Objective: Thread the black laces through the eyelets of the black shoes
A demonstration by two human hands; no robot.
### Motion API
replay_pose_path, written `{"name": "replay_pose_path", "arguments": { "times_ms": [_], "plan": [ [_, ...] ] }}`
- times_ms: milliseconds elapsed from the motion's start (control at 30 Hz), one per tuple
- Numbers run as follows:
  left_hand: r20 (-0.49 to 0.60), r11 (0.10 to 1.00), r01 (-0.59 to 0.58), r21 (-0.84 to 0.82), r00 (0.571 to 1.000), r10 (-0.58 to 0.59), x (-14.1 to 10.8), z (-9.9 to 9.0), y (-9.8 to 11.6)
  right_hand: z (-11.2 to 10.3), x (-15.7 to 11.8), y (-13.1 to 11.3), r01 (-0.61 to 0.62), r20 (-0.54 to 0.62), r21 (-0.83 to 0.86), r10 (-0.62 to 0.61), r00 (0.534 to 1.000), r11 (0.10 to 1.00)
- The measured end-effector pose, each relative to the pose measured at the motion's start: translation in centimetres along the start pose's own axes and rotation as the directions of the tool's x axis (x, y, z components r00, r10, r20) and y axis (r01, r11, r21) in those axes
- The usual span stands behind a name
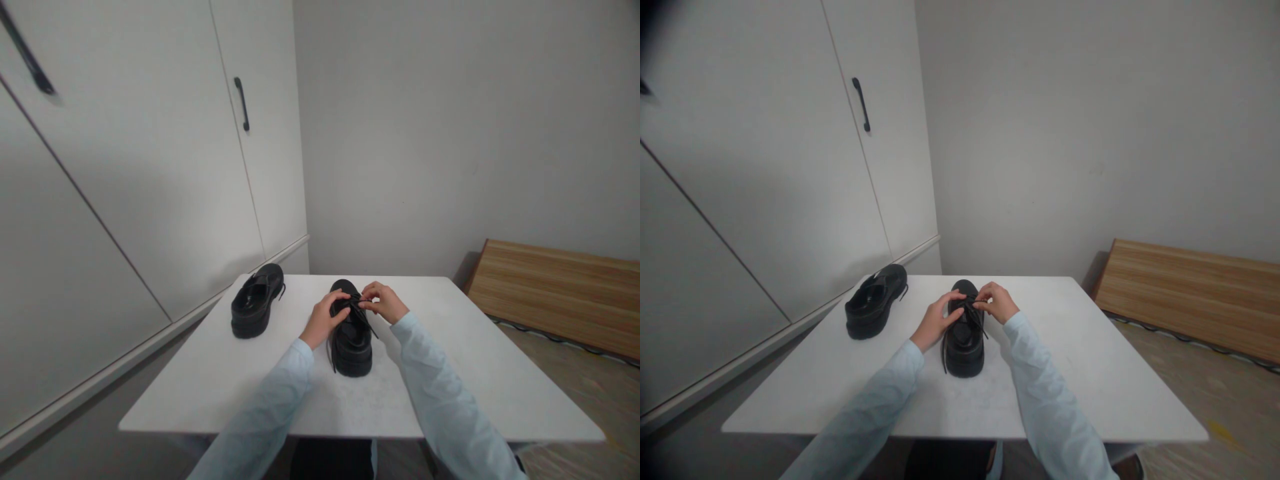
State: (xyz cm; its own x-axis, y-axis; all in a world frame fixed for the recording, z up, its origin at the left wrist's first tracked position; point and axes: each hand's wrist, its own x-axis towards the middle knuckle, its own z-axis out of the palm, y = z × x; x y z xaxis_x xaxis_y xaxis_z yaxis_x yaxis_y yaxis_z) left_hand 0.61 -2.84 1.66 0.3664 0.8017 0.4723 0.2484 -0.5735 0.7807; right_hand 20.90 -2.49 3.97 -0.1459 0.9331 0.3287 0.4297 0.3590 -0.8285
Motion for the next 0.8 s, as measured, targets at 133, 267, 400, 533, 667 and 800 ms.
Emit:
{"name": "replay_pose_path", "arguments": {
  "times_ms": [133, 267, 400, 533, 667, 800],
  "plan": [
    [0.001, 1.000, -0.002, -0.002, 1.000, 0.002, 0.0, 0.0, 0.0, -0.1, 0.0, 0.1, 0.018, -0.006, -0.037, -0.019, 1.000, 0.999],
    [0.001, 1.000, -0.003, 0.008, 1.000, 0.003, 0.0, 0.0, -0.1, -0.4, 0.0, 0.4, 0.051, -0.051, -0.098, -0.056, 0.997, 0.994],
    [0.001, 1.000, 0.000, 0.018, 1.000, 0.000, 0.1, 0.0, -0.1, -0.7, 0.0, 0.9, 0.031, -0.068, -0.191, -0.045, 0.997, 0.981],
    [0.009, 1.000, 0.004, 0.018, 1.000, -0.004, 0.1, -0.1, 0.0, -1.0, 0.2, 1.5, 0.029, -0.121, -0.324, -0.071, 0.990, 0.946],
    [0.004, 1.000, 0.010, 0.003, 1.000, -0.010, 0.0, -0.2, 0.2, -1.4, 0.3, 1.7, 0.031, -0.202, -0.450, -0.135, 0.970, 0.892],
    [0.004, 1.000, 0.015, 0.006, 1.000, -0.015, 0.0, -0.2, 0.4, -1.6, 0.3, 1.6, -0.001, -0.271, -0.512, -0.160, 0.949, 0.859]
  ]
}}
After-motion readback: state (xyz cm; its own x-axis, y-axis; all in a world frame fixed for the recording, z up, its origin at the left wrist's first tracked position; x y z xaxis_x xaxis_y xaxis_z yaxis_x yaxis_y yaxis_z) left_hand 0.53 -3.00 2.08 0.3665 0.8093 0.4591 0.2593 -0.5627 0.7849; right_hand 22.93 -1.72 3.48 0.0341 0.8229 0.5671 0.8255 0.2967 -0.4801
